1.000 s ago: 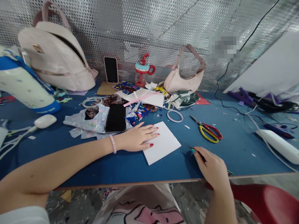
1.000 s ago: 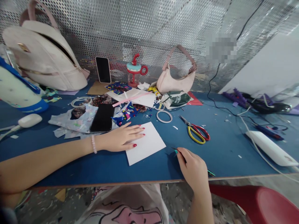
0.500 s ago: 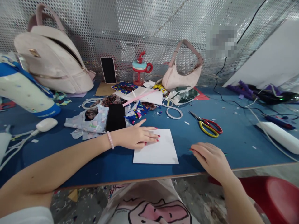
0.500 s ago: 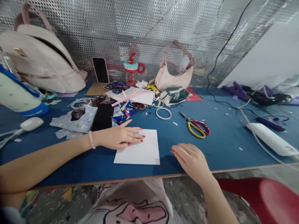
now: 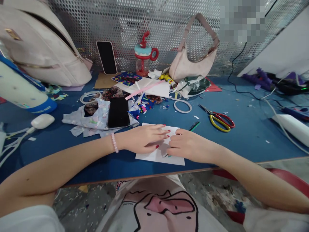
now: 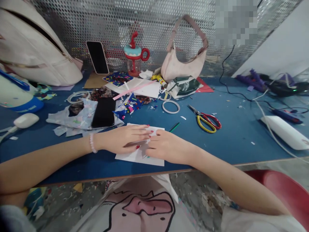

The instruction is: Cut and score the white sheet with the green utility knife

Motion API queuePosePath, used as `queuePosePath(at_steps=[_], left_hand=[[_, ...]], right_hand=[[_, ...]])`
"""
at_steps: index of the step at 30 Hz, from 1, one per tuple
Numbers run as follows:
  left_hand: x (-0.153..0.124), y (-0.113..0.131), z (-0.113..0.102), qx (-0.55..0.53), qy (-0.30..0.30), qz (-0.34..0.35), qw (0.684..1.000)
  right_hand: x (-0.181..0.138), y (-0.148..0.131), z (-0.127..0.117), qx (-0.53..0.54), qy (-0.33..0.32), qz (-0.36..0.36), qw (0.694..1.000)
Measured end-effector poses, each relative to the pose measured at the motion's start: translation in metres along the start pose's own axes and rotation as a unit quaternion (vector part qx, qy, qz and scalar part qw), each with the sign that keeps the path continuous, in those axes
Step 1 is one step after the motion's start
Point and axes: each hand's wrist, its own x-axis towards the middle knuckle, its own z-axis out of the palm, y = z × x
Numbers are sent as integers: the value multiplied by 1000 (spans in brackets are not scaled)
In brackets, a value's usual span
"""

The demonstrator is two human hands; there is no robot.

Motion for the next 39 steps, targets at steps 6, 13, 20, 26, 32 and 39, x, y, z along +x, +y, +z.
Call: queuePosePath(at_steps=[6, 13, 20, 26, 32, 39], left_hand=[[3, 6, 3, 49, -76, -54, 994], [0, -5, 7, 1, -33, -13, 999], [0, -4, 6, 6, -36, -5, 999], [0, -4, 4, 3, -54, -38, 998], [-4, -16, -6, -17, -75, -55, 995], [-7, -25, -1, -36, -43, -88, 995]], right_hand=[[13, 1, -10, -35, -13, -42, 998], [24, 4, -7, -25, -25, -81, 996], [36, 6, -7, -48, -48, -89, 994], [20, 17, 7, -52, 109, 13, 993], [2, 48, 30, -52, 113, 48, 991], [0, 42, 37, 55, 88, 96, 990]])
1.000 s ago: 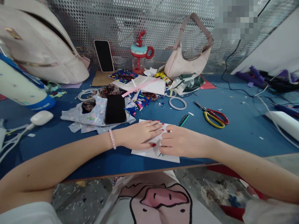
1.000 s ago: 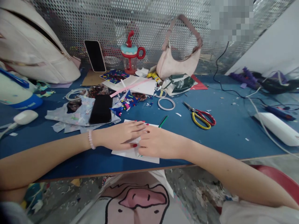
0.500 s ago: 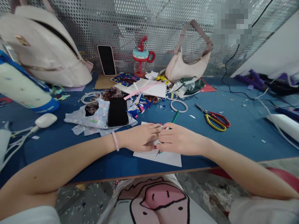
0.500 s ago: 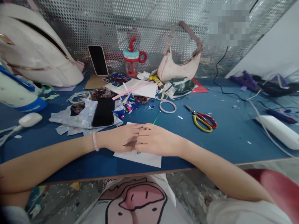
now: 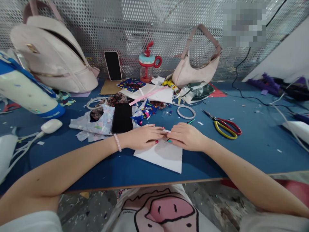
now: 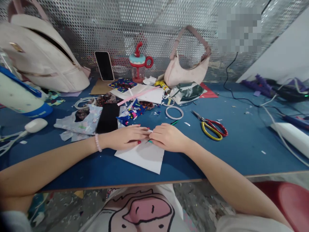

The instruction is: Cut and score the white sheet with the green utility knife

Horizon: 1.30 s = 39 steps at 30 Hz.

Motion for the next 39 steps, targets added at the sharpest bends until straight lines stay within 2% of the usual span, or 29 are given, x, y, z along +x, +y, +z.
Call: queuePosePath(at_steps=[8, 13, 19, 32, 35, 39], left_hand=[[0, 3, -2, 19, 32, 21, 999], [-4, 3, 0, 32, 83, 72, 993], [-5, 1, 1, 7, 113, 87, 990], [0, 17, -9, -9, 60, 68, 996], [0, 17, -8, -11, 35, 53, 998], [0, 14, -7, -18, 33, 43, 998]], right_hand=[[1, -1, -2, 11, -42, 24, 999], [0, -2, -4, 25, -40, 32, 998], [0, -1, -6, 17, -43, 38, 998], [0, -1, -9, 8, -43, 42, 998], [0, -1, -9, 10, -47, 41, 998], [0, -2, -10, 13, -41, 40, 998]])
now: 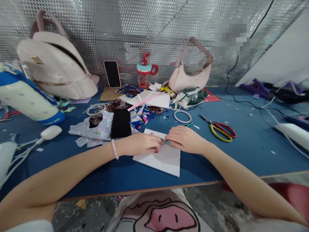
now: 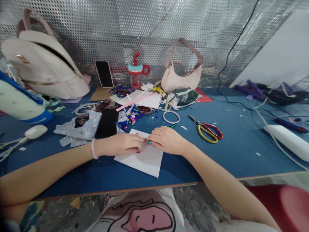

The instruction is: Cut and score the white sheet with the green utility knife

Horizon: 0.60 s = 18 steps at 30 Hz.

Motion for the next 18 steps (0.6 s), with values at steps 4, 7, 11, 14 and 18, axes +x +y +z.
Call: queuePosePath(at_steps=[4, 7, 11, 14, 18], left_hand=[[0, 0, -4, -31, -17, -3, 999], [0, 1, -5, -39, -24, -11, 999], [1, 1, -3, -21, -10, -18, 1000], [2, 0, -2, -27, 3, -25, 999], [2, 0, -4, -45, 7, -45, 998]], right_hand=[[-1, 0, 0, 3, 5, 0, 1000], [-1, 0, -1, 0, 6, -1, 1000], [-1, 1, -1, -3, 2, -1, 1000], [-1, 1, -2, -2, 2, -1, 1000], [-1, 1, -2, -9, 5, -3, 1000]])
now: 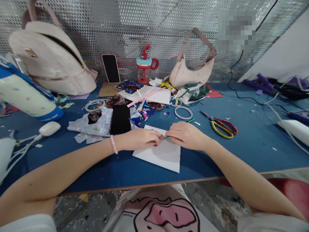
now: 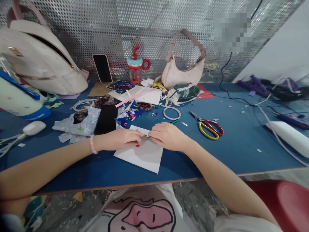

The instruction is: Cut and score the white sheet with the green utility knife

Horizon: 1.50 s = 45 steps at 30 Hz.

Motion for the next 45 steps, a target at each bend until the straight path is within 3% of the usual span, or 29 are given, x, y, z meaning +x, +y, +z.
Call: queuePosePath(at_steps=[7, 20, 33, 40, 45], left_hand=[[-1, 2, -5, -23, -37, 14, 999], [1, 4, 6, 72, -7, 40, 997], [1, 7, 4, 57, 15, -12, 998], [1, 11, -5, 10, -34, -18, 999], [2, 13, 0, 36, -27, -26, 999]], right_hand=[[0, 0, 0, -6, 8, -3, 1000], [0, -1, -5, -6, 14, 1, 1000], [-1, -1, -6, -12, 24, 2, 1000], [-1, 0, -5, -11, 28, -1, 1000], [-1, 0, -6, -11, 21, 4, 1000]])
